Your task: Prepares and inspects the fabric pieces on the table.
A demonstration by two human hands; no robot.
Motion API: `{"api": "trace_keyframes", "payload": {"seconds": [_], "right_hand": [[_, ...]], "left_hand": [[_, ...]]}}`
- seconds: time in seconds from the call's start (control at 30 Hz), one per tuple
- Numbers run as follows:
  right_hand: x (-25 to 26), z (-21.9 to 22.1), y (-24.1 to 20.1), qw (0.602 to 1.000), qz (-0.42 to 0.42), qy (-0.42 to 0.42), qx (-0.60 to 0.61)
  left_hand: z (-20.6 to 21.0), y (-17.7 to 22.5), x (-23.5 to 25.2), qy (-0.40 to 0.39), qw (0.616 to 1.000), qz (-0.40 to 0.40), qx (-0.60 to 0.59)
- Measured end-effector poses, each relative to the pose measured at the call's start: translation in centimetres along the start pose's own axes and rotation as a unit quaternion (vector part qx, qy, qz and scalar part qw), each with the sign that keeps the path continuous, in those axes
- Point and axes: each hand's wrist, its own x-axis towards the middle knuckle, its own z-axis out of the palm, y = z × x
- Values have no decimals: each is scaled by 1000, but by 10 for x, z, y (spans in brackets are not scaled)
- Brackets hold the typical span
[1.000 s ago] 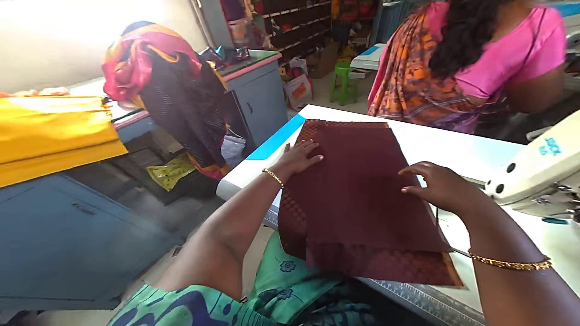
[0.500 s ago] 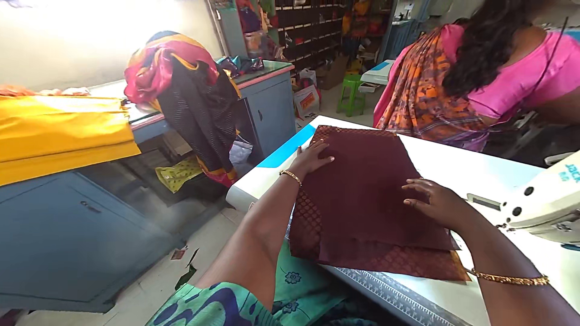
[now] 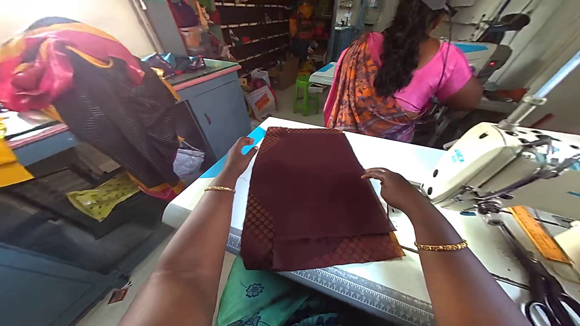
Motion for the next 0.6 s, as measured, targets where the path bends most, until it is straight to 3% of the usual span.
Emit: {"api": "trace_keyframes", "payload": {"seconds": [0.17, 0.33, 0.47, 0.6], "right_hand": [[-1, -7, -5, 999, 47, -13, 20], [-1, -4, -12, 999, 44, -1, 21], [1, -1, -13, 998, 41, -47, 6], [-2, -2, -10, 995, 89, -47, -15]], "left_hand": [[-4, -2, 0, 21, 1000, -8, 12], [-11, -2, 0, 66, 998, 6, 24], [-16, 2, -3, 96, 995, -8, 35], [-14, 27, -14, 98, 991, 51, 73]]}}
